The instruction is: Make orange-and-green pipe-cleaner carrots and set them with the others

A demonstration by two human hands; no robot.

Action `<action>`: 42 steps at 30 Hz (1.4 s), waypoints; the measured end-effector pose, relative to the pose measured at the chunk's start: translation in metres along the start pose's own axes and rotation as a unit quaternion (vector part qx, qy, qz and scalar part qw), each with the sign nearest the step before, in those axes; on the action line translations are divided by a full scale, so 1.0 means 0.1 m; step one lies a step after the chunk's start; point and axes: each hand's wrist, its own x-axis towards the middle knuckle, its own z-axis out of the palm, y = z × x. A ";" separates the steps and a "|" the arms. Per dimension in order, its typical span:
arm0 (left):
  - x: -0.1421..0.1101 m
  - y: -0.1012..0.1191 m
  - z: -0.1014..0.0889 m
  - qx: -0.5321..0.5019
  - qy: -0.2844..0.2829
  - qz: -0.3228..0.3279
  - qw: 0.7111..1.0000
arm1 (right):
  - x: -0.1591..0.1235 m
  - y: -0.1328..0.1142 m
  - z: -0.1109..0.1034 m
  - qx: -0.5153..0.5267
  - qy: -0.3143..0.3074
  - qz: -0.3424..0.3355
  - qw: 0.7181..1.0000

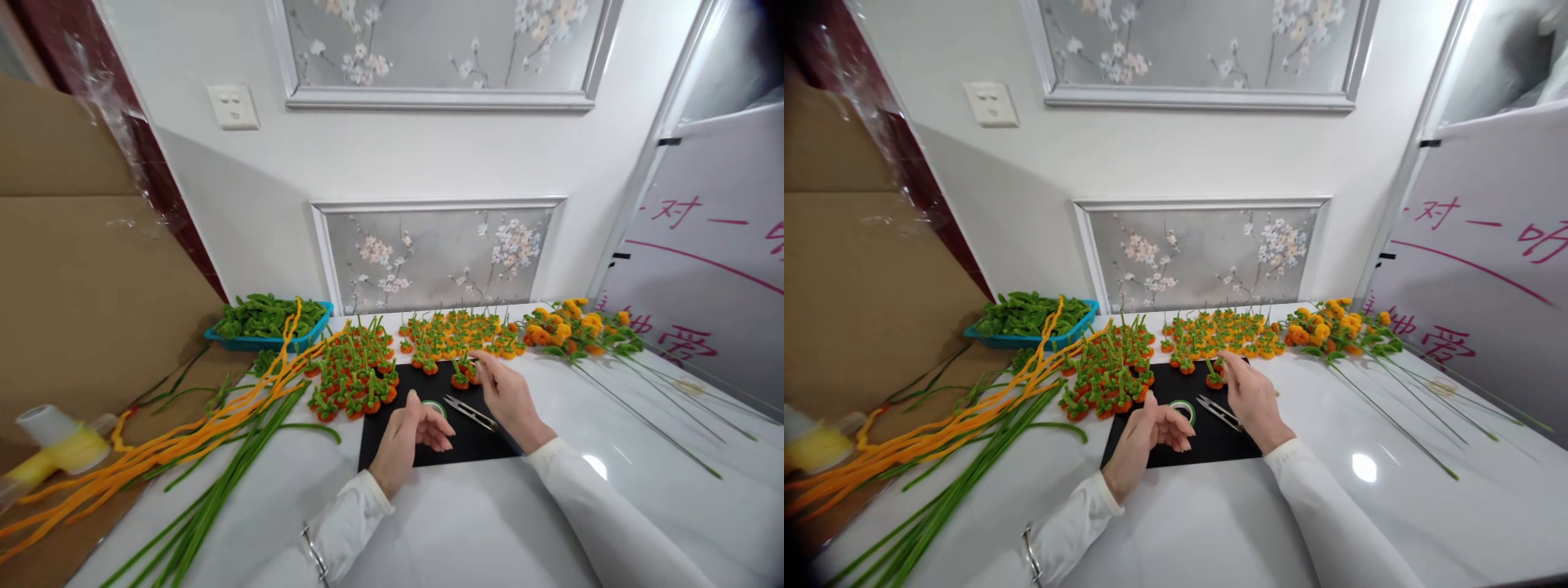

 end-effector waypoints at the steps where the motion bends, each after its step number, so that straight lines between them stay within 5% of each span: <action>1: 0.00 0.00 0.00 0.000 -0.001 0.000 1.000 | 0.00 0.00 0.00 -0.001 -0.002 0.000 1.000; 42: -0.05 0.00 0.03 0.006 -0.031 -0.005 0.999 | -0.01 -0.07 0.00 0.029 -0.015 -0.027 0.999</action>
